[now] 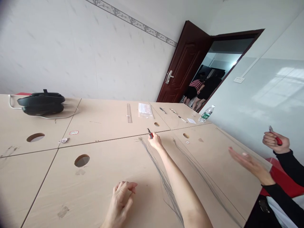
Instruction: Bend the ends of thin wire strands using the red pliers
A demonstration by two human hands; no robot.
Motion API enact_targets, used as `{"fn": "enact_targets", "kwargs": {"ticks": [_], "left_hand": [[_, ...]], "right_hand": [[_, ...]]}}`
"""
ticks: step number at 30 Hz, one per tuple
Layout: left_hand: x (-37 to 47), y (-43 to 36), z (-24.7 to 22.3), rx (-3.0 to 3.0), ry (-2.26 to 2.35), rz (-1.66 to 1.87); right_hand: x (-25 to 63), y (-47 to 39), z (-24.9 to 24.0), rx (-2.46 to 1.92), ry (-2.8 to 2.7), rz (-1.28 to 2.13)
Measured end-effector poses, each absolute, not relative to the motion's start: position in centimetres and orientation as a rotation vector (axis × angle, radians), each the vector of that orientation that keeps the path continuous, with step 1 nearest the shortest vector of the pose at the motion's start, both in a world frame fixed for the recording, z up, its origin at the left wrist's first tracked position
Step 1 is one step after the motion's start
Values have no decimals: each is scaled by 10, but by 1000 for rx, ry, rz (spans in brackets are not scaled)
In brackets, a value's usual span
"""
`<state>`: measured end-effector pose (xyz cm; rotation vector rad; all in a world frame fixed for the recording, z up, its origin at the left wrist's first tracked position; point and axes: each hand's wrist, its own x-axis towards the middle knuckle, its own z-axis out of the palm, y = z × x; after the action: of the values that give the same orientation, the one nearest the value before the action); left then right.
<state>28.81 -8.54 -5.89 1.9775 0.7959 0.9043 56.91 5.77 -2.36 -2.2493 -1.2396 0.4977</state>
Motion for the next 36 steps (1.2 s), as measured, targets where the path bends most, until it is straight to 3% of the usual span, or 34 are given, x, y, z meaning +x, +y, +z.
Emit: {"fn": "enact_targets", "kwargs": {"ticks": [15,36], "left_hand": [[291,-84,-65,2033,762,822],[291,-84,-60,2064,767,801]], "right_hand": [[578,62,-27,-2376,-1260,745],[587,58,-29,-2360,-1210,646]]}}
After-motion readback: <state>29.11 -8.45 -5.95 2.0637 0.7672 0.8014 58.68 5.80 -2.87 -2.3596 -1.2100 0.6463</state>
